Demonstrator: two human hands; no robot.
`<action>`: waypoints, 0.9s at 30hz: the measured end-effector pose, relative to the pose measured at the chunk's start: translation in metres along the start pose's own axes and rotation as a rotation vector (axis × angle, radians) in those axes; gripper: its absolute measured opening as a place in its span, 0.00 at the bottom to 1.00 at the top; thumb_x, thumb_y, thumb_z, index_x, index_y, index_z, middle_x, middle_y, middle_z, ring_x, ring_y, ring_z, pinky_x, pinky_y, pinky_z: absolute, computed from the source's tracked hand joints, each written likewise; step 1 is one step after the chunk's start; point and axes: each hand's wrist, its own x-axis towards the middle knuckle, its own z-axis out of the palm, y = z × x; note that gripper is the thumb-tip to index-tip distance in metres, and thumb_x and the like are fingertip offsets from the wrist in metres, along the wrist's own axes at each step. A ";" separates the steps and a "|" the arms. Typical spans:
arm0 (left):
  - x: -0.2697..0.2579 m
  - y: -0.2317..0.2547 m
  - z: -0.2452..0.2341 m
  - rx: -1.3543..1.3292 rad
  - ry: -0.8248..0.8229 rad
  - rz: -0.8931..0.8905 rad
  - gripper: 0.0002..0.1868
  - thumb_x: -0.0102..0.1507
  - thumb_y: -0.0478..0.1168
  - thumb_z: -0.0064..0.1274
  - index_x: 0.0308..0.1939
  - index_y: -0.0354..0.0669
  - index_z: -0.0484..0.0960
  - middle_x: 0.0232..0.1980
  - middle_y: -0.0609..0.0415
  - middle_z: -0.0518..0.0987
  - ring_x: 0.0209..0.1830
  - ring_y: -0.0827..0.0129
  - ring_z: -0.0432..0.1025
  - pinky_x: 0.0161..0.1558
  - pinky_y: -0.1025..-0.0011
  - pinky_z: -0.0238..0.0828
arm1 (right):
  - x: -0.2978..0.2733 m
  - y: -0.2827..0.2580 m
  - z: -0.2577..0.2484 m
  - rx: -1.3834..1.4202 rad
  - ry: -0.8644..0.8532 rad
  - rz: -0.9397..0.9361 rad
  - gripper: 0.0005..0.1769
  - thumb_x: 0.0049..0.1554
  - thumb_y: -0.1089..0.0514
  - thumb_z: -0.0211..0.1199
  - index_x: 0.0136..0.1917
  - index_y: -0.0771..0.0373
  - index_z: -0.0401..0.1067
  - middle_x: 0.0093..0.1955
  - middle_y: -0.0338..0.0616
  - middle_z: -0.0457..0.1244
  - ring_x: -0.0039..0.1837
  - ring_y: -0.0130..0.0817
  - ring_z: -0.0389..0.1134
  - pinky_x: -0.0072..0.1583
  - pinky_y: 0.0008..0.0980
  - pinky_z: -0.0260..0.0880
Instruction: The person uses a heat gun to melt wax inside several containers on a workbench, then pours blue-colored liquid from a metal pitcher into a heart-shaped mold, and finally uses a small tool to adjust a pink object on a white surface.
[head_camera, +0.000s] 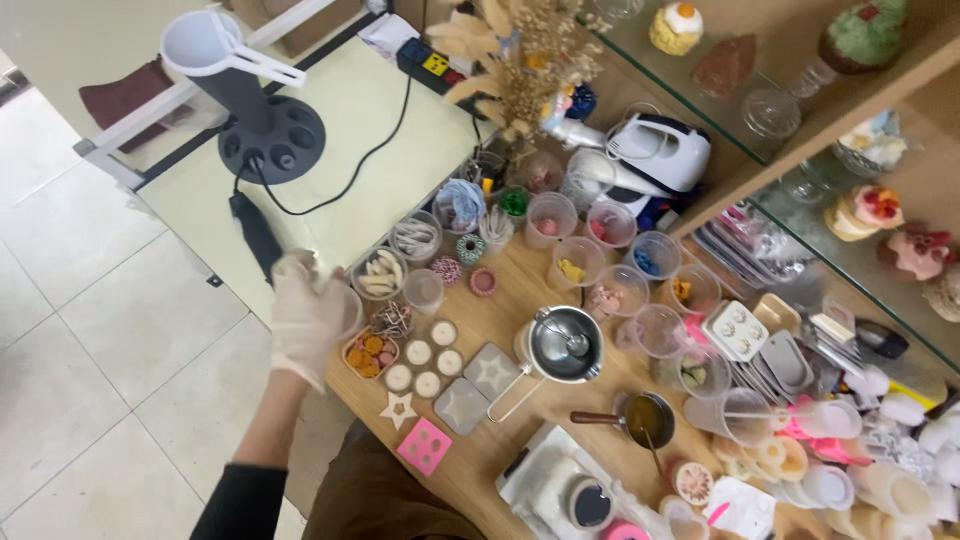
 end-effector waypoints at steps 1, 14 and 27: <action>0.033 -0.020 -0.010 0.109 0.074 -0.059 0.24 0.65 0.41 0.57 0.60 0.31 0.67 0.58 0.34 0.72 0.50 0.47 0.71 0.52 0.59 0.70 | -0.014 -0.022 -0.001 0.099 0.034 -0.039 0.17 0.62 0.55 0.53 0.58 0.60 0.78 0.53 0.52 0.70 0.53 0.44 0.71 0.54 0.37 0.70; 0.239 -0.199 -0.005 -0.367 -0.044 -0.352 0.30 0.57 0.38 0.65 0.61 0.31 0.75 0.58 0.49 0.82 0.53 0.65 0.77 0.51 0.68 0.75 | -0.248 -0.126 -0.101 0.869 -0.097 -0.187 0.13 0.66 0.65 0.53 0.59 0.67 0.75 0.52 0.39 0.70 0.50 0.20 0.69 0.52 0.19 0.66; 0.156 -0.066 -0.080 -1.210 -0.331 -0.631 0.39 0.69 0.75 0.28 0.39 0.43 0.75 0.31 0.56 0.74 0.32 0.67 0.72 0.36 0.66 0.71 | -0.396 -0.101 0.023 1.123 -0.469 0.146 0.21 0.57 0.65 0.61 0.64 0.66 0.66 0.52 0.40 0.67 0.53 0.26 0.68 0.54 0.26 0.69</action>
